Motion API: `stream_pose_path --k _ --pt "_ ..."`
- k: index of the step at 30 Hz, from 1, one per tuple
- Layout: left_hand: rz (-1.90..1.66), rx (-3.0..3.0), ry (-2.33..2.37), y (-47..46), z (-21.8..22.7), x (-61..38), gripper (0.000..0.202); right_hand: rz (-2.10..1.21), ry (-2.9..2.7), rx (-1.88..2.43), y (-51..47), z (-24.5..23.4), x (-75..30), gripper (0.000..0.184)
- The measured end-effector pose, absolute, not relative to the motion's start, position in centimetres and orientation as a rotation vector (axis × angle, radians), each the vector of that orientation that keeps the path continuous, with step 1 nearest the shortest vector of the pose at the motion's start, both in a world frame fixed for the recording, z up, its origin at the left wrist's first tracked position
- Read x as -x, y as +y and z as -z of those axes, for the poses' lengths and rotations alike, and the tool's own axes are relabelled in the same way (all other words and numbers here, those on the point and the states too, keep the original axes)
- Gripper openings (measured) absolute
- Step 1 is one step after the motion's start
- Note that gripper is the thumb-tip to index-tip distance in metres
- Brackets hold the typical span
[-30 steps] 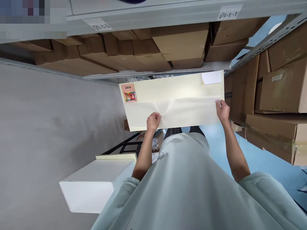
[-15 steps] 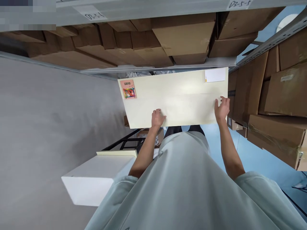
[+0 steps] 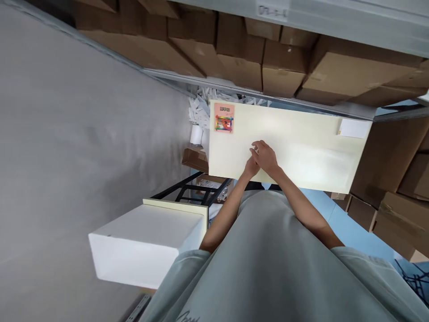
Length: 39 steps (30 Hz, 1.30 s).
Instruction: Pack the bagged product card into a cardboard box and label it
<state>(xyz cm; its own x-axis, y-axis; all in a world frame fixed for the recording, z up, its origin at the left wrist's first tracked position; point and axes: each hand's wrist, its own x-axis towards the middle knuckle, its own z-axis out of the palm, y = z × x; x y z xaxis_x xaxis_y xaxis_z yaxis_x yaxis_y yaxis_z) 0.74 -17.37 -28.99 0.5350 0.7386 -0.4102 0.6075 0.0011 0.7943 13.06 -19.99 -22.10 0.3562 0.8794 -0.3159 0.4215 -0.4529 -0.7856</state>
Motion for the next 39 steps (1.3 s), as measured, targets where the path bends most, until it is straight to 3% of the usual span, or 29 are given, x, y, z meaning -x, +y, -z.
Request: stream_pose_path --k 4,7,9,13,21,26,30,39 --pt "-0.217 -1.581 1.214 -10.9 28.7 3.6 0.007 -1.062 -1.086 2.012 -11.0 23.5 -9.7 0.015" --pt "-0.423 -1.553 1.363 -4.1 28.6 7.1 0.016 -1.08 -0.941 2.084 -6.2 25.5 -7.9 0.01" --pt "-0.5 -1.609 1.405 0.3 28.8 8.6 0.023 -1.07 -0.814 2.17 -4.3 26.8 -7.1 0.016" --pt "-0.461 -1.643 1.413 6.1 30.1 8.4 0.03 -1.052 -0.664 2.298 -3.2 28.3 -6.2 0.017" --pt "-0.355 -1.77 1.329 8.6 29.3 4.4 0.011 -1.07 -0.522 2.34 -3.4 28.6 -6.6 0.022" --pt "-0.532 -1.943 0.951 4.3 24.0 2.5 0.013 -0.878 -0.483 2.074 -7.0 28.2 -10.5 0.026" --pt "-0.529 -1.855 0.85 -3.7 21.1 -0.5 0.017 -0.718 -0.548 1.798 -16.1 26.6 -14.9 0.035" --pt "-0.097 -1.599 0.918 -27.8 25.7 -12.5 0.012 -0.679 -0.223 2.032 -44.1 25.2 -23.8 0.036"
